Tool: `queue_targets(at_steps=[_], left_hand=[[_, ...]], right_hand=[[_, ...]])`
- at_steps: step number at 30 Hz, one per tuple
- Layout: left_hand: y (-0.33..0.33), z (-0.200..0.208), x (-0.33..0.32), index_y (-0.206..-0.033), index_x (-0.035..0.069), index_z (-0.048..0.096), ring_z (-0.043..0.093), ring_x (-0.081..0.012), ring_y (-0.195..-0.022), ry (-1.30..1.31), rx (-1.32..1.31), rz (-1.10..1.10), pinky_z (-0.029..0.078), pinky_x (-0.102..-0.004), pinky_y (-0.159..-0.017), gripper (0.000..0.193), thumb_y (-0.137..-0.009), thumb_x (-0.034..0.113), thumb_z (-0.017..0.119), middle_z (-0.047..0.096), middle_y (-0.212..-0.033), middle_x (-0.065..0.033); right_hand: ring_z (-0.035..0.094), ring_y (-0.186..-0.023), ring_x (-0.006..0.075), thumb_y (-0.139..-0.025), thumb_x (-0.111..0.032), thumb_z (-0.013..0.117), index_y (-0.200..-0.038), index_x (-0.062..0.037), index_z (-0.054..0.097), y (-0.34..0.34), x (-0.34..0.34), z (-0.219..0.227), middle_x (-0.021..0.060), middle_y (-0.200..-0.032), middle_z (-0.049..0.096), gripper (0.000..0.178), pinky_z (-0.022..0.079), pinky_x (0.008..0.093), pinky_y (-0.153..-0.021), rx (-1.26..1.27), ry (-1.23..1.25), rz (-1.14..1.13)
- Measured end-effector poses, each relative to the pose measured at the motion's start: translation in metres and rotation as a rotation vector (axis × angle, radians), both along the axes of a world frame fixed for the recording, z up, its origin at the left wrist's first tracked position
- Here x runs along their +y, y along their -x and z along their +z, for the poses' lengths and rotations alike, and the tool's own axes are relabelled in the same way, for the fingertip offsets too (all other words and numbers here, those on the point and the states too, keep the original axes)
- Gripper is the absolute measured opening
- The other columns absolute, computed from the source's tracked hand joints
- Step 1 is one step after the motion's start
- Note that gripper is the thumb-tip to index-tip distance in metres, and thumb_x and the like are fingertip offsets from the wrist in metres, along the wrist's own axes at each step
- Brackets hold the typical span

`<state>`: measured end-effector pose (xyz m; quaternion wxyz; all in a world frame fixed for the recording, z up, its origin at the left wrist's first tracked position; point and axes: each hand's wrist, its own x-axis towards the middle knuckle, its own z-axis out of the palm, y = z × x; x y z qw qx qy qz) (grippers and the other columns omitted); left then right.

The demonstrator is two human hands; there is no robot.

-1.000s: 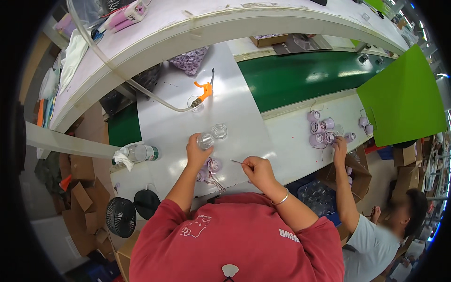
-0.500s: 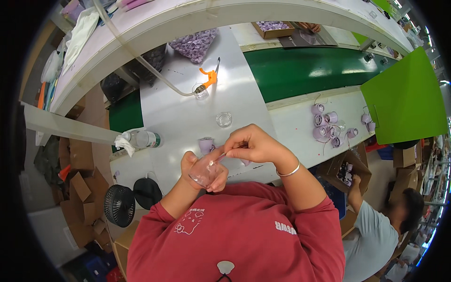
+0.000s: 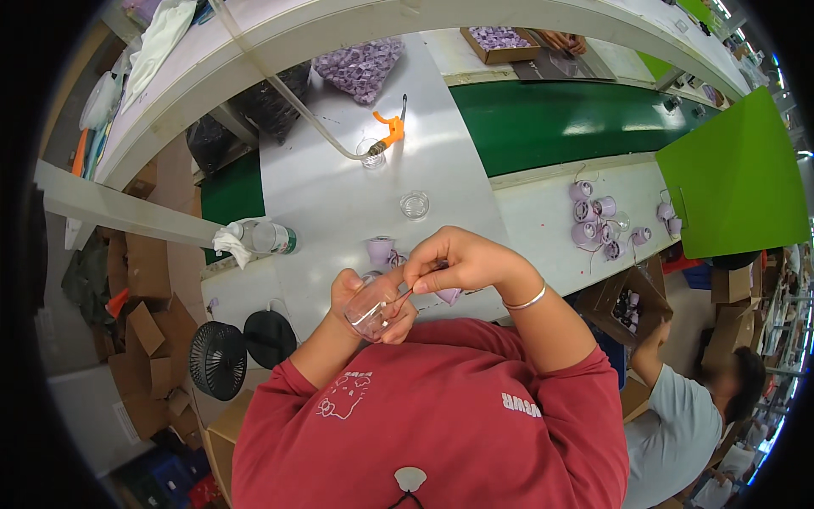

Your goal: Assembling small purple electronic components by attaching clear plastic covers and cleaning with an air gun.

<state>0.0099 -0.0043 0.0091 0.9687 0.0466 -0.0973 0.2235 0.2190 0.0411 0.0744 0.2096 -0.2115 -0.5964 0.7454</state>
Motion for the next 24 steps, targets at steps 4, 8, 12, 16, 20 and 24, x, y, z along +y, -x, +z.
queue_targets(at_steps=[4, 8, 12, 16, 20, 24], left_hand=[[0.006, 0.003, 0.001, -0.143, 0.013, 0.022, 0.056, -0.0315, -0.068, -0.06, 0.057, 0.007, 0.04, -0.035, -0.048, 0.077, -0.077, 0.042, 0.049, 0.057, -0.094, -0.0231], [0.012, 0.006, -0.008, -0.135, 0.017, 0.033, 0.06, -0.0265, -0.072, 0.214, 0.616, 0.192, 0.045, -0.035, -0.048, 0.053, -0.09, 0.041, 0.047, 0.056, -0.105, -0.0198], [0.014, 0.031, -0.017, -0.131, 0.016, 0.036, 0.06, -0.0246, -0.087, 0.103, 0.648, 0.485, 0.051, -0.0361, -0.06, 0.043, -0.094, 0.032, 0.048, 0.052, -0.115, -0.0148], [0.013, 0.022, -0.031, -0.133, 0.011, 0.035, 0.058, -0.0239, -0.092, -0.575, 0.941, 0.877, 0.052, -0.0356, -0.064, 0.042, -0.094, 0.024, 0.046, 0.049, -0.117, -0.0138], [0.019, 0.039, -0.032, -0.133, 0.006, 0.036, 0.059, -0.022, -0.084, -0.401, 0.893, 0.717, 0.052, -0.035, -0.063, 0.043, -0.094, 0.022, 0.045, 0.052, -0.11, -0.0124], [0.021, 0.042, -0.031, -0.129, 0.006, 0.039, 0.062, -0.0231, -0.072, -0.13, 0.725, 0.52, 0.052, -0.0354, -0.061, 0.042, -0.095, 0.031, 0.042, 0.059, -0.098, -0.012]], right_hand=[[0.048, -0.058, 0.004, -0.083, -0.003, 0.063, -0.087, 0.0003, 0.066, 0.002, -0.001, 0.009, -0.0007, -0.067, 0.059, 0.006, 0.039, 0.0197, -0.054, -0.129, 0.073, 0.146], [0.052, -0.062, 0.0082, -0.082, 0.0, 0.062, -0.088, 0.002, 0.067, -0.002, -0.003, 0.003, 0.0034, -0.073, 0.06, 0.008, 0.042, 0.0227, -0.055, -0.188, 0.035, 0.162], [0.049, -0.059, 0.0047, -0.084, -0.004, 0.062, -0.088, 0.0, 0.066, -0.004, -0.012, -0.01, -0.0004, -0.067, 0.059, 0.007, 0.039, 0.0213, -0.054, -0.078, -0.044, -0.008], [0.052, -0.058, 0.0087, -0.083, -0.003, 0.063, -0.086, -0.0016, 0.066, 0.001, -0.024, -0.002, 0.0019, -0.066, 0.059, 0.005, 0.039, 0.0242, -0.053, -0.129, -0.018, -0.088], [0.052, -0.06, 0.0126, -0.077, -0.006, 0.069, -0.086, -0.0044, 0.068, 0.005, -0.033, 0.016, 0.0014, -0.068, 0.056, 0.009, 0.04, 0.0276, -0.063, -0.233, -0.451, -0.223], [0.048, -0.057, 0.0139, -0.066, -0.007, 0.073, -0.083, -0.0105, 0.069, 0.003, -0.043, 0.021, -0.0023, -0.065, 0.052, 0.018, 0.036, 0.0318, -0.068, -0.379, -1.202, -0.496]])
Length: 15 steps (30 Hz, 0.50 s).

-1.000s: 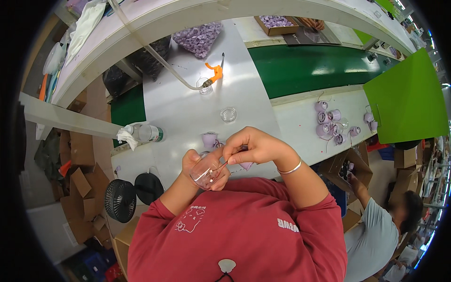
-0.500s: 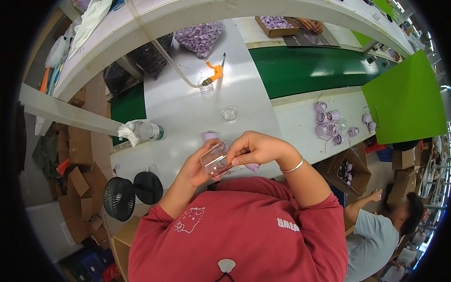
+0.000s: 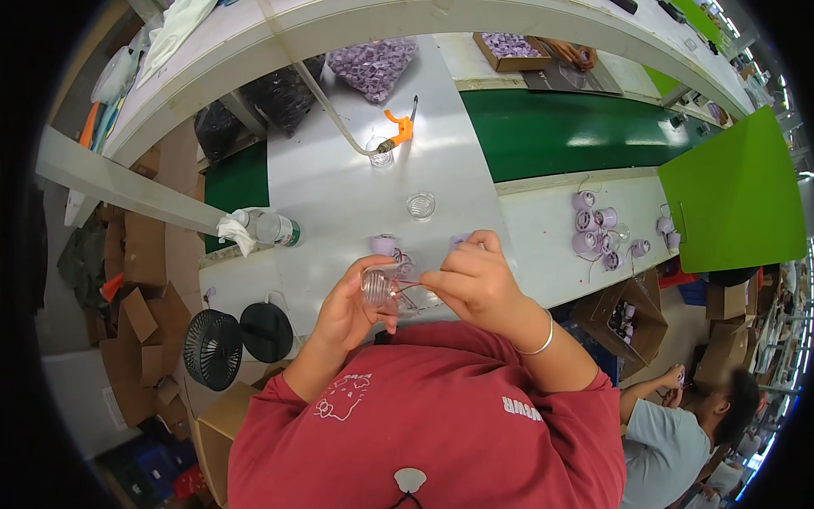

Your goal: Assembling small purple electronic components by attaching clear plastic covers and cleaning with an air gun.

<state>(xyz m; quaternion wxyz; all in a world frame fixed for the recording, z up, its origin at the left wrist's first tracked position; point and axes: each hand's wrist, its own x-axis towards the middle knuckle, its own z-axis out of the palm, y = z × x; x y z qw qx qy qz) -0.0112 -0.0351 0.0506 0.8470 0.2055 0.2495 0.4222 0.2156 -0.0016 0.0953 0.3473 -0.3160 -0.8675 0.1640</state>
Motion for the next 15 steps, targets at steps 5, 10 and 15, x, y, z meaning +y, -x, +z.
queue_targets(at_steps=[5, 10, 15], left_hand=[[-0.007, 0.0, 0.0, -0.125, 0.007, 0.04, 0.062, -0.0256, -0.069, 0.073, -0.092, -0.075, 0.053, -0.0373, -0.06, 0.042, -0.096, 0.036, 0.04, 0.061, -0.094, -0.0132], [-0.012, -0.001, -0.001, -0.126, 0.008, 0.038, 0.062, -0.0269, -0.072, 0.071, -0.21, -0.185, 0.053, -0.0384, -0.062, 0.04, -0.096, 0.034, 0.04, 0.06, -0.097, -0.0134], [-0.02, 0.003, -0.002, -0.136, 0.008, 0.029, 0.06, -0.0269, -0.091, -0.043, 0.019, -0.03, 0.052, -0.038, -0.072, 0.044, -0.095, 0.023, 0.036, 0.044, -0.125, -0.0148]], right_hand=[[0.044, -0.055, 0.0131, -0.059, -0.006, 0.074, -0.084, -0.0106, 0.069, 0.0, -0.006, -0.001, -0.0032, -0.065, 0.05, 0.026, 0.032, 0.0335, -0.067, -0.007, -0.241, -0.029], [0.043, -0.054, 0.0131, -0.06, -0.005, 0.073, -0.083, -0.0099, 0.068, 0.006, -0.01, -0.003, -0.0033, -0.064, 0.05, 0.024, 0.031, 0.0319, -0.064, 0.011, -0.309, -0.098], [0.044, -0.05, 0.0128, -0.066, -0.002, 0.071, -0.077, -0.0055, 0.068, 0.014, -0.013, 0.001, -0.0005, -0.055, 0.049, 0.012, 0.031, 0.03, -0.059, 0.083, 0.037, -0.204]])
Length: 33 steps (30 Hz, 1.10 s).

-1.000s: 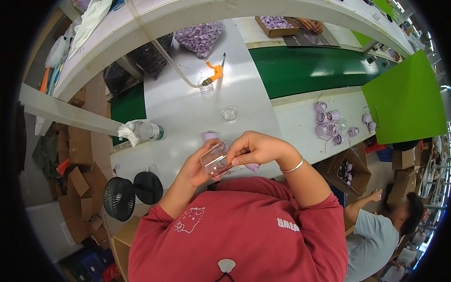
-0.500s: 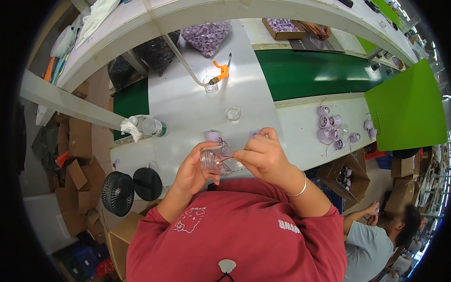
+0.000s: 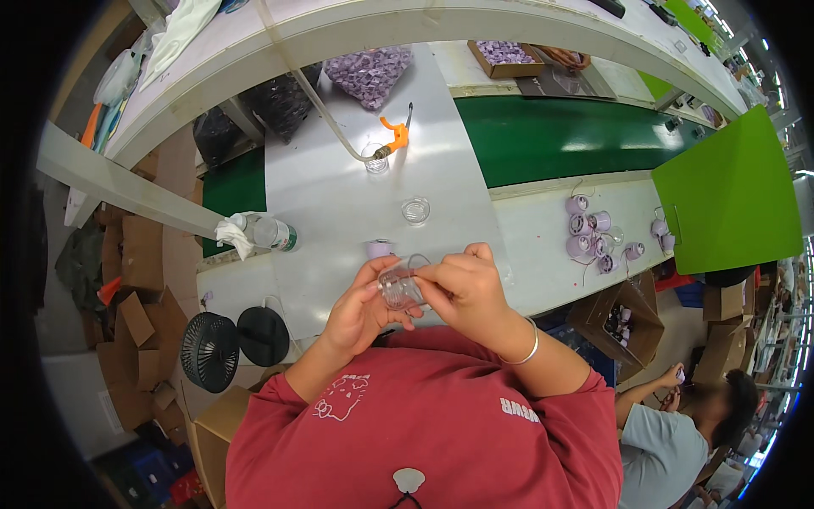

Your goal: Assembling small purple electronic components by attaching clear plastic covers and cleaning with an air gun.

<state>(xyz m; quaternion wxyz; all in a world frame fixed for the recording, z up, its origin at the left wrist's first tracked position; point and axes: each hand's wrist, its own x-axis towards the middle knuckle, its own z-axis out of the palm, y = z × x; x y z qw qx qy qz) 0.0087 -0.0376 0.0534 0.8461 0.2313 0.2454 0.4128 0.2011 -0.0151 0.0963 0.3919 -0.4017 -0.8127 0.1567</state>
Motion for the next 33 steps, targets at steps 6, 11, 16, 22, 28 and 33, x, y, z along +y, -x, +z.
queue_targets(at_steps=[6, 11, 16, 22, 28, 33], left_hand=[[0.0, -0.006, 0.0, -0.144, 0.008, 0.019, 0.054, -0.0291, -0.11, -0.163, 0.069, -0.107, 0.05, -0.0375, -0.083, 0.056, -0.093, 0.015, 0.041, 0.032, -0.139, -0.0144], [-0.006, 0.0, 0.003, -0.137, 0.003, 0.035, 0.05, -0.0267, -0.116, -0.569, 0.462, 0.054, 0.044, -0.034, -0.091, 0.047, -0.091, 0.01, 0.044, 0.038, -0.135, -0.0149], [-0.009, -0.005, 0.016, -0.117, -0.004, 0.055, 0.054, -0.0208, -0.103, -0.75, 0.632, 0.415, 0.043, -0.0318, -0.088, 0.032, -0.097, 0.014, 0.038, 0.053, -0.117, -0.015], [-0.017, -0.003, 0.023, -0.105, -0.006, 0.06, 0.056, -0.02, -0.096, -0.66, 0.594, 0.711, 0.045, -0.0317, -0.083, 0.037, -0.1, 0.018, 0.031, 0.057, -0.108, -0.0144], [-0.016, -0.015, 0.02, -0.112, -0.005, 0.058, 0.054, -0.019, -0.088, -0.894, 0.68, 0.754, 0.046, -0.0303, -0.078, 0.043, -0.1, 0.028, 0.033, 0.057, -0.107, -0.0153], [-0.024, -0.013, 0.008, -0.12, -0.004, 0.053, 0.054, -0.0179, -0.086, -0.797, 0.633, 0.719, 0.045, -0.0293, -0.077, 0.06, -0.096, 0.049, 0.036, 0.057, -0.103, -0.0126]], right_hand=[[0.048, -0.051, 0.0082, -0.074, 0.001, 0.069, -0.079, -0.0001, 0.068, 0.001, -0.002, -0.003, 0.0035, -0.055, 0.056, 0.006, 0.034, 0.0248, -0.047, 0.378, 0.682, 0.091], [0.05, -0.054, 0.0072, -0.078, 0.001, 0.065, -0.082, 0.0011, 0.069, 0.007, -0.003, -0.002, 0.0049, -0.062, 0.061, 0.006, 0.038, 0.0237, -0.048, 0.34, 0.733, 0.121], [0.061, -0.083, 0.0163, -0.079, -0.002, 0.065, -0.09, 0.0023, 0.066, 0.004, -0.004, -0.012, 0.0102, -0.089, 0.065, 0.011, 0.047, 0.0265, -0.073, 0.607, 0.548, 0.055], [0.044, -0.12, 0.0281, -0.059, -0.027, 0.087, -0.139, -0.0102, 0.02, 0.007, -0.03, -0.032, 0.0156, -0.132, 0.037, 0.105, 0.047, 0.0403, -0.086, 0.636, 0.808, -0.037], [0.05, -0.093, 0.0152, -0.071, -0.013, 0.077, -0.127, -0.0009, 0.029, 0.021, -0.032, -0.039, 0.0104, -0.109, 0.046, 0.075, 0.048, 0.0291, -0.076, 0.733, 0.766, -0.192], [0.052, -0.1, 0.0187, -0.068, -0.01, 0.072, -0.131, -0.0037, 0.024, -0.002, -0.016, -0.025, 0.0149, -0.117, 0.046, 0.079, 0.045, 0.0278, -0.081, 0.695, 0.712, 0.173]])
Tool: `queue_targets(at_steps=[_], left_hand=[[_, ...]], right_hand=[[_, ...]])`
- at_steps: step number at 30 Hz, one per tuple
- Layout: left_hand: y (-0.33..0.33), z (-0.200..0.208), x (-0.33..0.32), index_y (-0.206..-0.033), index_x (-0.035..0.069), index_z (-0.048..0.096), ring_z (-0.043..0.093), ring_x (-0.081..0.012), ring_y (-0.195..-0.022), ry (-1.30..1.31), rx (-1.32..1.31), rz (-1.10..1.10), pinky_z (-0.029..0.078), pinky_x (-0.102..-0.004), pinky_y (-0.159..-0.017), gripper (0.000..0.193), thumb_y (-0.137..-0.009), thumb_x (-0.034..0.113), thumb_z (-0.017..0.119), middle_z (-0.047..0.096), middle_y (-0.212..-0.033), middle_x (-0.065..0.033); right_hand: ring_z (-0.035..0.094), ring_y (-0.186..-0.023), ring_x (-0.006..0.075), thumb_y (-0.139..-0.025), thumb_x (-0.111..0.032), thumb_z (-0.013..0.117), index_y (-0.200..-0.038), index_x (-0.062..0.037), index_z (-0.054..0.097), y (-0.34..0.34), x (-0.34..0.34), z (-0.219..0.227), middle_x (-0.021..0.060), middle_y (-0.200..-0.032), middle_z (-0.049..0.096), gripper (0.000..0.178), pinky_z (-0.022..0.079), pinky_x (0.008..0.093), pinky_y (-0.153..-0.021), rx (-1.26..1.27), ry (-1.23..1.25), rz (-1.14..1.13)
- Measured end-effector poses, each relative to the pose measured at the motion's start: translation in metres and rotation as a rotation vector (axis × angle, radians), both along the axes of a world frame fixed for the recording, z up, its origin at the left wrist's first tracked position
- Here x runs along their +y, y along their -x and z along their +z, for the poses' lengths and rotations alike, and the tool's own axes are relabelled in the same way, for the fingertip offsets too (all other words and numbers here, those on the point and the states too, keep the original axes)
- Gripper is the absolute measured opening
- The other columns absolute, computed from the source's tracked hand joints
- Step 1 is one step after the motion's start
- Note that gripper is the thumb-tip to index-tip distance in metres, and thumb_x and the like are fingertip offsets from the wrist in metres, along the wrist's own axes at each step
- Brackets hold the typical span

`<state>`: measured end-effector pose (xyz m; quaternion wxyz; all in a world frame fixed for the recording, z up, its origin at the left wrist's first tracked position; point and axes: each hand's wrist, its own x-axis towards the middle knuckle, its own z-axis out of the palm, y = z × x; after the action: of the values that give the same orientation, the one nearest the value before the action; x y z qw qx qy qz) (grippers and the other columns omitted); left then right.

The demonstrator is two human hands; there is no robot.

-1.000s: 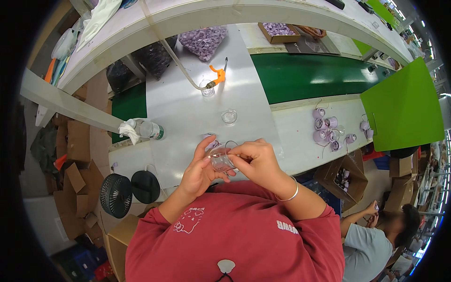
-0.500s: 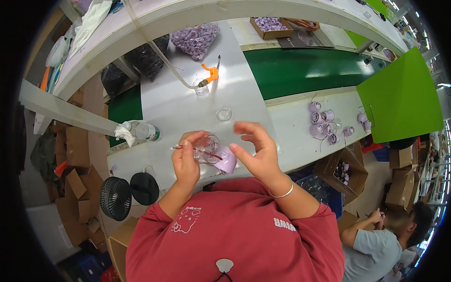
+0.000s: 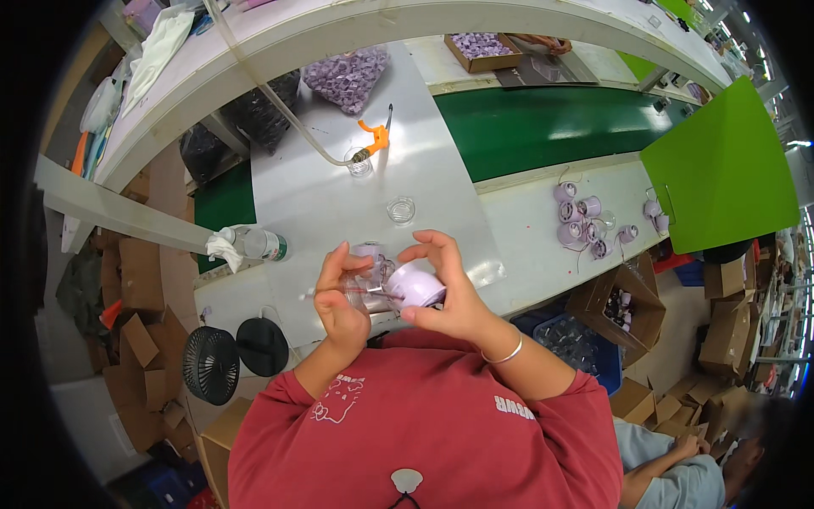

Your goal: Assembling small purple electronic components by attaching clear plastic covers and cleaning with an air gun.

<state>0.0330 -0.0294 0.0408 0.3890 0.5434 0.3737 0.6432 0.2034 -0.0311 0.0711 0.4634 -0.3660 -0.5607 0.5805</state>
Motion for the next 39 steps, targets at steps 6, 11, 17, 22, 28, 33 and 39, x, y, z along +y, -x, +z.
queue_targets(at_steps=[6, 11, 17, 22, 28, 33, 39], left_hand=[[-0.004, 0.013, -0.006, -0.124, -0.005, 0.047, 0.052, -0.0154, -0.086, 0.058, -0.012, -0.306, 0.043, -0.0277, -0.079, 0.088, -0.082, 0.072, 0.04, 0.051, -0.095, -0.0075], [-0.006, 0.007, -0.01, -0.111, -0.004, 0.046, 0.052, -0.0156, -0.089, 0.14, -0.132, -0.215, 0.042, -0.0288, -0.081, 0.079, -0.082, 0.069, 0.044, 0.048, -0.097, -0.0086], [-0.02, 0.012, -0.019, -0.114, 0.0, 0.035, 0.051, -0.0153, -0.092, 0.126, -0.221, -0.28, 0.043, -0.0302, -0.082, 0.08, -0.08, 0.072, 0.042, 0.049, -0.104, -0.0104], [-0.018, 0.006, -0.019, -0.108, 0.0, 0.037, 0.046, -0.0159, -0.084, -0.191, 0.064, -0.15, 0.04, -0.029, -0.075, 0.073, -0.083, 0.068, 0.044, 0.043, -0.098, -0.0103], [-0.021, 0.007, -0.014, -0.105, 0.001, 0.038, 0.041, -0.0187, -0.093, -0.251, 0.064, -0.112, 0.036, -0.0337, -0.082, 0.048, -0.09, 0.046, 0.045, 0.042, -0.1, -0.0119], [-0.007, 0.016, 0.007, -0.088, 0.001, 0.05, 0.043, -0.0188, -0.084, 0.075, 0.288, -0.127, 0.038, -0.0308, -0.076, 0.014, -0.093, 0.01, 0.041, 0.045, -0.091, -0.0101], [-0.01, 0.011, 0.027, -0.087, 0.005, 0.054, 0.06, -0.0194, -0.077, 1.013, -0.738, -0.198, 0.048, -0.0322, -0.061, 0.014, -0.095, 0.013, 0.045, 0.057, -0.079, -0.0067]], right_hand=[[0.051, -0.104, 0.0209, -0.065, -0.016, 0.076, -0.135, -0.0088, 0.016, -0.006, 0.02, 0.001, 0.0177, -0.123, 0.043, 0.092, 0.046, 0.033, -0.085, 0.116, 0.27, 0.406], [0.044, -0.121, 0.0278, -0.078, -0.029, 0.068, -0.137, -0.0032, 0.024, 0.009, 0.007, 0.005, 0.0163, -0.139, 0.033, 0.078, 0.04, 0.0395, -0.095, 0.048, -0.085, 0.006], [0.045, -0.121, 0.0314, -0.094, -0.019, 0.033, -0.131, 0.0038, 0.043, 0.035, -0.011, 0.001, 0.0211, -0.133, 0.043, 0.045, 0.035, 0.0375, -0.101, -0.048, -0.331, -0.063], [0.047, -0.118, 0.032, -0.096, -0.018, 0.029, -0.13, 0.0068, 0.043, 0.036, -0.013, 0.007, 0.0227, -0.129, 0.047, 0.045, 0.037, 0.0374, -0.099, -0.019, -0.308, -0.062], [0.05, -0.115, 0.0295, -0.098, -0.026, 0.027, -0.128, 0.0093, 0.044, 0.032, -0.011, 0.008, 0.0211, -0.125, 0.051, 0.049, 0.035, 0.0358, -0.101, -0.048, -0.091, -0.037], [0.061, -0.098, 0.0215, -0.092, -0.063, 0.02, -0.136, 0.003, 0.035, 0.01, 0.015, 0.016, 0.0204, -0.117, 0.055, 0.08, 0.054, 0.0255, -0.061, -0.024, 0.554, 0.18], [0.061, -0.048, 0.0167, -0.085, -0.073, 0.012, -0.136, 0.0026, 0.028, -0.02, 0.025, 0.036, 0.0165, -0.088, 0.063, 0.093, 0.034, 0.0178, -0.031, -0.176, 0.534, 0.179]])
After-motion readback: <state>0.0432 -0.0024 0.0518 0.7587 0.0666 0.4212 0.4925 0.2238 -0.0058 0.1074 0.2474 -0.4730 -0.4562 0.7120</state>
